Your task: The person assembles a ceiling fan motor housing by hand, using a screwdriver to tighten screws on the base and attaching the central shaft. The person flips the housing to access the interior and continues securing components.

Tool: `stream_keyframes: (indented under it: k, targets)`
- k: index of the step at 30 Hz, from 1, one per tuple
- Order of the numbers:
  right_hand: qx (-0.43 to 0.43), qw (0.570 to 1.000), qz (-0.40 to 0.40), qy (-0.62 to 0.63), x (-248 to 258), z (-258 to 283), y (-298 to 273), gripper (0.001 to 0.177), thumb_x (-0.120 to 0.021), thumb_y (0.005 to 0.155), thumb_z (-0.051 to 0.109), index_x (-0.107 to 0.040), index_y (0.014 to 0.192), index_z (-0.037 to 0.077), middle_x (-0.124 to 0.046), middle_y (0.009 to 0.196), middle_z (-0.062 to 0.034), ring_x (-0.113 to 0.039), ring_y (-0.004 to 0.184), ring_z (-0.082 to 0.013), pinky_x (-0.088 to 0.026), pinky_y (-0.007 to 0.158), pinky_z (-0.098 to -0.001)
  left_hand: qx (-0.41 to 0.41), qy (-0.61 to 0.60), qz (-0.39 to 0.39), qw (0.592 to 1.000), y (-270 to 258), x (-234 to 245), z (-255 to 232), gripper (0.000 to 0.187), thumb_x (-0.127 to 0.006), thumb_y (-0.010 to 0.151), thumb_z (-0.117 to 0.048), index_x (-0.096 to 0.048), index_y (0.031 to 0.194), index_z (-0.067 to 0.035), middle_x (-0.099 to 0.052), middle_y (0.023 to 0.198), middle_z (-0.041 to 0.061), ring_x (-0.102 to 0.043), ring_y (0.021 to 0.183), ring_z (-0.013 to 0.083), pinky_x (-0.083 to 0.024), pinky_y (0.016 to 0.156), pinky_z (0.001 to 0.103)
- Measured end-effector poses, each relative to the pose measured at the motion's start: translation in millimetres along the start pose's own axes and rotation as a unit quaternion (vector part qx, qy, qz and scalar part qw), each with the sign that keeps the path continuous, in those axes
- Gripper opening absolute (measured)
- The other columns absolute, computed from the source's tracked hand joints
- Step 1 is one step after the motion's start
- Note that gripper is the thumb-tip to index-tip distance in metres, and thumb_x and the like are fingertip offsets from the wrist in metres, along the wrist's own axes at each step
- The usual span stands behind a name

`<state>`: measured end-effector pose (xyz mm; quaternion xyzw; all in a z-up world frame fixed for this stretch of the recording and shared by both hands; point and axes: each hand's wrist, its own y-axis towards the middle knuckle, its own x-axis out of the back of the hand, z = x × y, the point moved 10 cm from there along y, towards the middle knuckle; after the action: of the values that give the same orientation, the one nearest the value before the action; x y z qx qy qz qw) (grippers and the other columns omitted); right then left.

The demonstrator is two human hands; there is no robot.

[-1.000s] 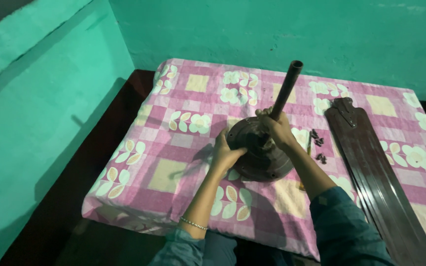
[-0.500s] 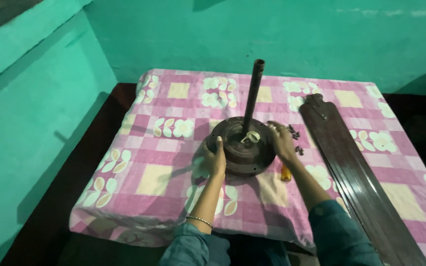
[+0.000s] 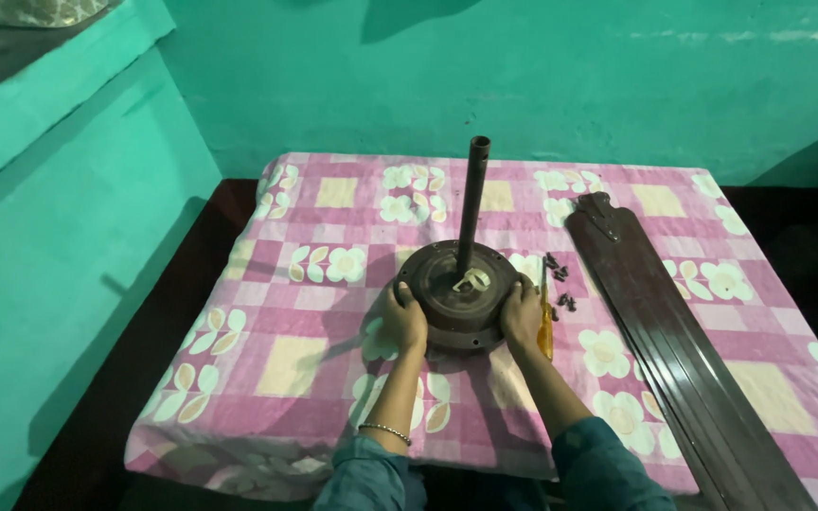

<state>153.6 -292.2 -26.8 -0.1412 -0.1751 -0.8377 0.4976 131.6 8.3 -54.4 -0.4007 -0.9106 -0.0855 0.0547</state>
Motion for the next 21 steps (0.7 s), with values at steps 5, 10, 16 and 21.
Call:
stream_keyframes:
  k: [5,10,16,21]
  targets:
    - [0.026,1.000,-0.007,0.001,1,-3,1,0.046,-0.043,0.104,0.030,-0.061,0.138,0.004,-0.068,0.126,-0.0247,-0.064,0.119,-0.0400,-0.047,0.103,-0.0446,0.012,0.047,0.013,0.999,-2,4,-9,0.044,-0.047,0.105,-0.033,-0.059,0.137,-0.005,-0.066,0.132,0.020,-0.062,0.121,0.0386,-0.047,0.103,0.045]
    - [0.052,0.998,0.026,-0.006,11,-11,15,0.043,-0.047,0.107,0.032,-0.063,0.134,0.003,-0.064,0.129,-0.0250,-0.062,0.117,-0.0390,-0.046,0.101,-0.0463,-0.260,0.115,-0.100,0.954,-28,26,-104,0.060,-0.048,0.103,-0.025,-0.037,0.155,0.000,-0.049,0.154,0.024,-0.049,0.141,0.0414,-0.029,0.120,0.057]
    - [-0.023,0.996,-0.022,0.086,80,-48,80,0.027,-0.062,0.097,0.017,-0.074,0.116,0.002,-0.073,0.089,-0.0116,-0.066,0.071,-0.0195,-0.053,0.064,-0.0386,-0.344,-0.009,0.081,0.935,-39,5,-178,0.083,-0.057,0.101,-0.045,-0.023,0.161,0.002,-0.039,0.162,0.025,-0.038,0.151,0.0423,-0.009,0.123,0.067]
    - [-0.021,0.974,0.225,0.022,87,-58,120,0.020,-0.074,0.083,0.005,-0.080,0.101,-0.002,-0.078,0.080,-0.0113,-0.070,0.062,-0.0144,-0.058,0.058,-0.0296,-0.307,0.163,0.179,0.921,-51,-24,-163,0.064,-0.062,0.088,-0.064,-0.072,0.119,-0.009,-0.071,0.131,0.015,-0.059,0.138,0.0318,-0.030,0.123,0.059]
